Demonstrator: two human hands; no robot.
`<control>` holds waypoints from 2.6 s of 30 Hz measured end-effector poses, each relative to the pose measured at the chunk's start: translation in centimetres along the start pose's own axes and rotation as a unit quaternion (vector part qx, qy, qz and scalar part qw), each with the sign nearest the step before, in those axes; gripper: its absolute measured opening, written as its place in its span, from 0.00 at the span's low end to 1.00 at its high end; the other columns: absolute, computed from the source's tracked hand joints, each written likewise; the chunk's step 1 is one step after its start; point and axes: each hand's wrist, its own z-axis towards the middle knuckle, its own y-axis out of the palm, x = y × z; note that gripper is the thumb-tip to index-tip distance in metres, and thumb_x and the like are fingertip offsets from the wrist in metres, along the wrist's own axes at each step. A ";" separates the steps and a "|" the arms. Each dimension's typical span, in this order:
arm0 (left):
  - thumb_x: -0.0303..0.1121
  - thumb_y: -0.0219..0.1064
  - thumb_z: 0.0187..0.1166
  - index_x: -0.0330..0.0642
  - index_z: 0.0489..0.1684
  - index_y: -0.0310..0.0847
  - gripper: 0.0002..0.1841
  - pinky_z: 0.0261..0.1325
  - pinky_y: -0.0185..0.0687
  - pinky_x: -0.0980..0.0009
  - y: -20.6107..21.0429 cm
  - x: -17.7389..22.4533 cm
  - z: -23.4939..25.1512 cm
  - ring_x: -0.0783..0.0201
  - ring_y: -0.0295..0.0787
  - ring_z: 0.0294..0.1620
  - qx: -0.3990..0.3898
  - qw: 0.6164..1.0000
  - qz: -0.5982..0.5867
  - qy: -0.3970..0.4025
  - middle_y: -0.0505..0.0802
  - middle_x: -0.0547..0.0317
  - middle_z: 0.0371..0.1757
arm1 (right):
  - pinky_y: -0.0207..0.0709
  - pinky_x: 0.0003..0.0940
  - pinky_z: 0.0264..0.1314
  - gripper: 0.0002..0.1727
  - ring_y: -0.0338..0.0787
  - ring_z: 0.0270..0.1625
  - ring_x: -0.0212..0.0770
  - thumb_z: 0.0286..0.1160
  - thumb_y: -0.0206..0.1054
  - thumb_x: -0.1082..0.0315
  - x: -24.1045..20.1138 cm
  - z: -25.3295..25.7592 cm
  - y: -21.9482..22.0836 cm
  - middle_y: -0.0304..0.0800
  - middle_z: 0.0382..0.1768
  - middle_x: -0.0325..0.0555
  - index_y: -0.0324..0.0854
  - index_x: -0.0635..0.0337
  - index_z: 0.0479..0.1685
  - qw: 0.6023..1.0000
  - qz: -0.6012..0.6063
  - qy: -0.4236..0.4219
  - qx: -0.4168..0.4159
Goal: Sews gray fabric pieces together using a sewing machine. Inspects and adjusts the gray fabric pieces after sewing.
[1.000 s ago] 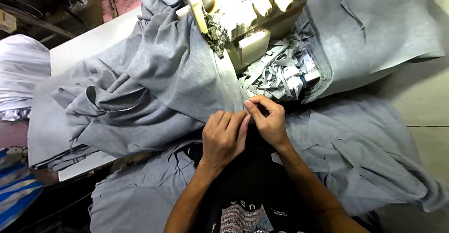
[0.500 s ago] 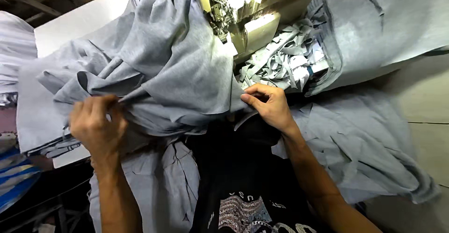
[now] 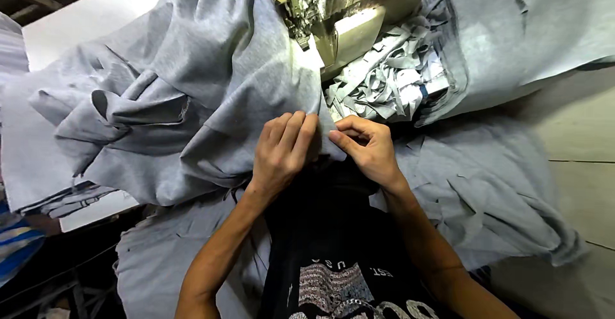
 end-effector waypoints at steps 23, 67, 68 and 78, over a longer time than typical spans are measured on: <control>0.27 0.71 0.77 0.39 0.50 0.95 0.10 0.46 0.86 0.70 0.3 6.5 0.0 0.57 0.91 0.44 -0.027 0.991 -0.030 -0.128 0.94 0.51 0.40 | 0.87 0.20 0.41 0.06 0.91 0.35 0.25 0.79 0.68 0.73 0.3 -1.1 0.5 0.94 0.36 0.38 0.88 0.63 0.48 0.995 -0.009 0.014 0.098; 0.34 0.71 0.68 0.45 0.87 0.64 0.40 0.87 0.51 0.40 3.2 2.5 0.8 0.43 0.54 0.92 -0.010 0.979 0.070 -0.191 0.67 0.45 0.90 | 0.75 0.23 0.17 0.16 0.83 0.18 0.30 0.79 0.71 0.69 -1.4 2.8 0.6 0.92 0.26 0.38 0.81 0.56 0.63 0.995 0.013 0.003 0.102; 0.32 0.71 0.65 0.45 0.90 0.62 0.43 0.87 0.50 0.40 2.7 1.8 0.5 0.47 0.53 0.93 -0.022 0.974 0.083 -0.209 0.67 0.48 0.91 | 0.75 0.23 0.18 0.19 0.83 0.18 0.30 0.79 0.72 0.69 -1.2 2.8 0.7 0.91 0.25 0.38 0.79 0.55 0.67 0.994 0.013 -0.006 0.107; 0.52 0.79 0.56 0.44 0.96 0.49 0.59 0.89 0.43 0.34 -0.4 -5.9 -1.6 0.51 0.51 0.95 -0.076 0.980 0.034 -0.180 0.61 0.50 0.94 | 0.82 0.21 0.26 0.15 0.86 0.27 0.26 0.81 0.69 0.72 -0.4 5.4 2.0 0.95 0.44 0.41 0.86 0.60 0.64 0.990 -0.017 -0.077 0.119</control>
